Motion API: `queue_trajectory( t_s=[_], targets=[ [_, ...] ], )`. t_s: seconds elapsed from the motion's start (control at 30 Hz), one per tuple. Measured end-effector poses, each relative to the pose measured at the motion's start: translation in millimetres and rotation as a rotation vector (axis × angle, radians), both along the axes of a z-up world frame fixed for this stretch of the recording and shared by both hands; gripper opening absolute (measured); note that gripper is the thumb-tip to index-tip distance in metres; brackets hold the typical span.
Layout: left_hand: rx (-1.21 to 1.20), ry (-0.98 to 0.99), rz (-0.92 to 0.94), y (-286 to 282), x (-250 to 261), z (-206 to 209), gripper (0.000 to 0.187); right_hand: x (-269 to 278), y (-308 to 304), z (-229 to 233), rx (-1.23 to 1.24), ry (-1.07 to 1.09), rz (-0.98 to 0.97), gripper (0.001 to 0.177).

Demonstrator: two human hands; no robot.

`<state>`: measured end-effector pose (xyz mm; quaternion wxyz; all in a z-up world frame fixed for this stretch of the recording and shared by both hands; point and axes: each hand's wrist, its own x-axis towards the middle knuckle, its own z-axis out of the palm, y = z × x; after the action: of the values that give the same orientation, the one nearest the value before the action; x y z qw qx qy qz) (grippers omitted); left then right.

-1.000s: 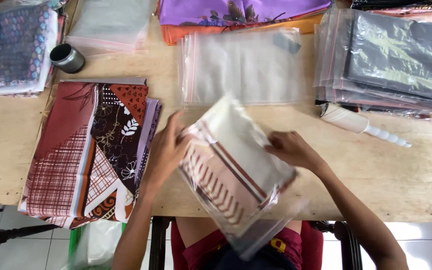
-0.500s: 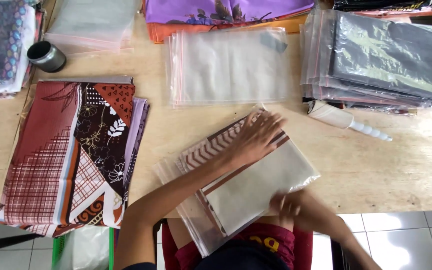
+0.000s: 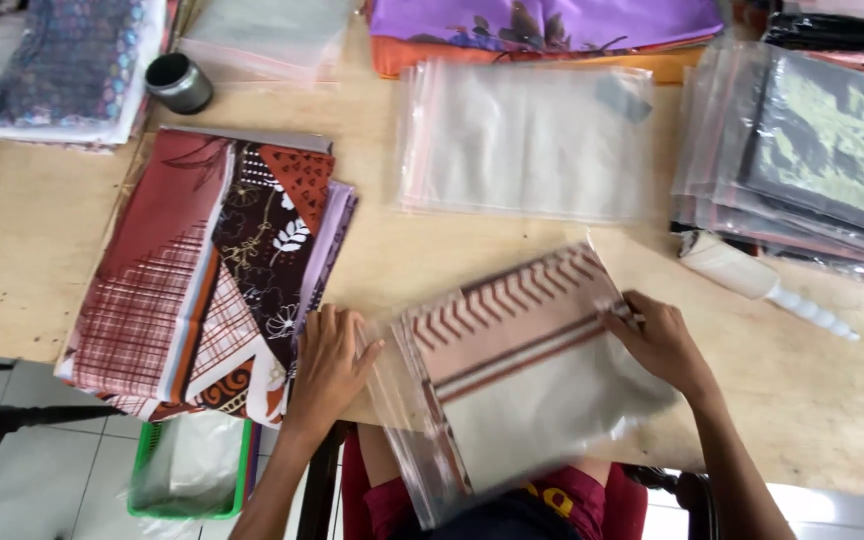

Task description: The person folds a white fabric, places it inside a clear plastic bag, seals the bag by hand, and adds it to a stack of packed fabrics.

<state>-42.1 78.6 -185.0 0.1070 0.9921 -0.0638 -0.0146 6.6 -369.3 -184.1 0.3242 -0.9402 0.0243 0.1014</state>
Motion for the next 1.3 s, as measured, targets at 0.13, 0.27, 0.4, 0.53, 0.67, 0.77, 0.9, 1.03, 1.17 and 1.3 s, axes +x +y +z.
queue_trajectory(
  t_s=[0.13,0.27,0.4,0.53,0.67,0.77,0.9,1.03,1.17,1.3],
  targets=[
    [-0.351,0.076,0.1,0,5,-23,0.027,-26,3,21,0.313,0.126,-0.079,0.032],
    [-0.99,0.075,0.098,-18,14,17,0.018,-50,-13,12,0.371,0.022,0.004,0.026],
    [-0.937,0.28,0.231,-33,-7,43,0.076,-74,-19,11,0.45,0.067,-0.166,0.022],
    [-0.699,0.364,0.193,-48,-32,29,0.057,-95,-23,-1,0.386,-0.032,-0.235,0.019],
    [-0.828,0.234,0.168,-61,-35,22,0.035,-100,-13,14,0.383,-0.107,-0.255,0.015],
    [-0.87,0.101,0.055,-68,-27,33,0.023,-100,-19,19,0.357,-0.001,-0.299,0.019],
    [-0.868,-0.078,-0.162,-83,-7,60,0.021,-102,-35,36,0.492,-0.061,-0.407,0.019],
    [-0.869,-0.11,-0.274,-103,15,89,0.02,-105,-66,51,0.452,-0.162,-0.545,0.014],
    [-0.893,-0.162,-0.369,-132,50,101,0.019,-97,-99,76,0.465,-0.279,-0.559,0.016],
    [-0.969,-0.193,-0.451,-174,89,128,0.02,-74,-121,118,0.39,-0.363,-0.556,0.017]
  ],
)
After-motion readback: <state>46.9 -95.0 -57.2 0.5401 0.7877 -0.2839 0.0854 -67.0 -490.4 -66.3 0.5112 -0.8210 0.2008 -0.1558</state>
